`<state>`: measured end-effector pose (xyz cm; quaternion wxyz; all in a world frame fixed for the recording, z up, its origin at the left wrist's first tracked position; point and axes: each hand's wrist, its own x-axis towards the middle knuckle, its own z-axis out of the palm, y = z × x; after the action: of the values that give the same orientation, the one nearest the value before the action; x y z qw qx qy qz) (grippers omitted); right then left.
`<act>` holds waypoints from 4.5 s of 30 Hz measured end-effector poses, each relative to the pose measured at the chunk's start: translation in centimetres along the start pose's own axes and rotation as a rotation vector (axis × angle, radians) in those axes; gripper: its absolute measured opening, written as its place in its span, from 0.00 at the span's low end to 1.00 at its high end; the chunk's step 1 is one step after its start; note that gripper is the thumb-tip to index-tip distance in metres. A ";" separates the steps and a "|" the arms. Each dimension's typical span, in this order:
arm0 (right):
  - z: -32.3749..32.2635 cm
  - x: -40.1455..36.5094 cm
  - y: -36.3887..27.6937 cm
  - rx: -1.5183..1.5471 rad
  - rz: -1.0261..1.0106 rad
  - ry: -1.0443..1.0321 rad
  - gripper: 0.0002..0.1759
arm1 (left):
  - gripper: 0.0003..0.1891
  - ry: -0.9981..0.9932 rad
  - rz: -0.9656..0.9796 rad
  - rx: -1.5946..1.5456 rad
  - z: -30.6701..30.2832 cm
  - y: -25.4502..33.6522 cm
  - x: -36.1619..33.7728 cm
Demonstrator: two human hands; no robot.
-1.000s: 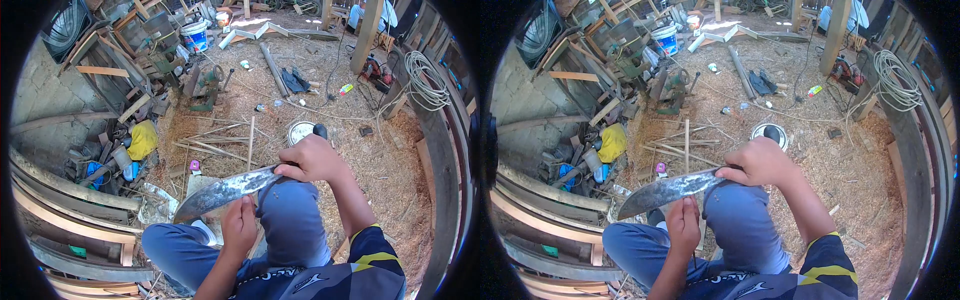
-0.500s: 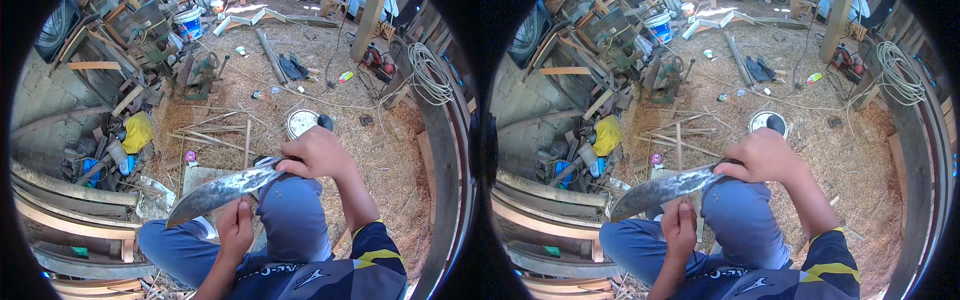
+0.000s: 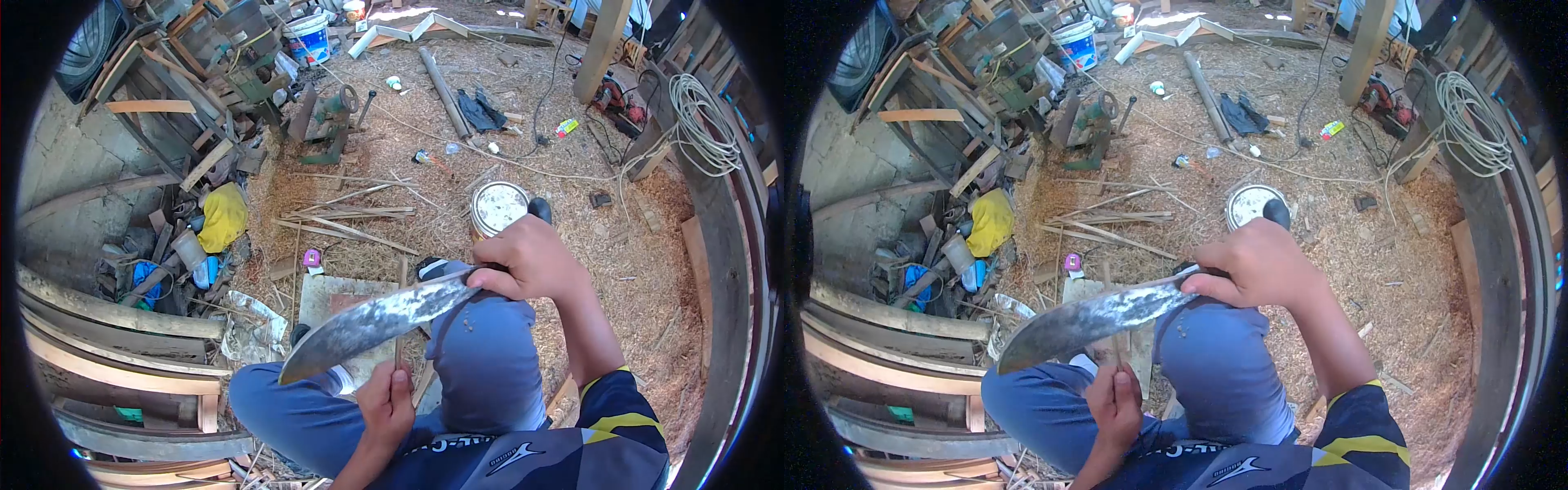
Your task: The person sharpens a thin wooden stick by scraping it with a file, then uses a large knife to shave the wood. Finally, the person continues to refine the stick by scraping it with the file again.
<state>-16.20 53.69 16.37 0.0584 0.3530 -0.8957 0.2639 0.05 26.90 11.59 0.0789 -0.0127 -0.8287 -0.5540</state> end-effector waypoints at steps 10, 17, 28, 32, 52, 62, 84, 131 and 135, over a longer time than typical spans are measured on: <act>0.0 0.3 -1.1 -0.062 0.034 -0.025 0.31 | 0.11 0.021 -0.075 -0.121 1.2 1.0 2.1; 1.0 1.5 -1.6 -0.045 -0.015 -0.047 0.31 | 0.09 0.103 -0.160 -0.198 1.7 3.3 4.4; 0.5 1.2 -0.8 0.081 -0.062 -0.034 0.28 | 0.06 0.046 0.121 0.025 -0.1 1.8 2.5; 0.5 -0.9 0.6 0.106 0.026 0.008 0.27 | 0.11 -0.003 0.052 -0.036 -0.1 0.9 0.1; 1.1 1.1 -2.3 -0.001 0.016 -0.014 0.29 | 0.14 0.010 -0.036 -0.162 1.4 2.5 4.4; 0.4 0.6 -1.8 -0.035 0.007 -0.023 0.28 | 0.16 0.044 0.091 -0.009 1.8 1.9 4.2; -1.0 -2.9 0.2 0.005 0.165 0.032 0.26 | 0.11 -0.082 0.031 0.082 -0.1 0.4 0.3; -1.5 -2.7 0.0 -0.074 0.140 0.003 0.25 | 0.05 0.032 0.155 0.141 -0.1 -0.5 0.1; -0.8 -3.2 -0.1 -0.008 0.169 0.074 0.26 | 0.08 0.015 0.130 0.152 -0.8 -1.5 -0.6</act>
<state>-13.81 55.95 16.17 0.0703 0.2657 -0.9206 0.2773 0.57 25.66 10.40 0.1220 -0.0563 -0.8652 -0.4832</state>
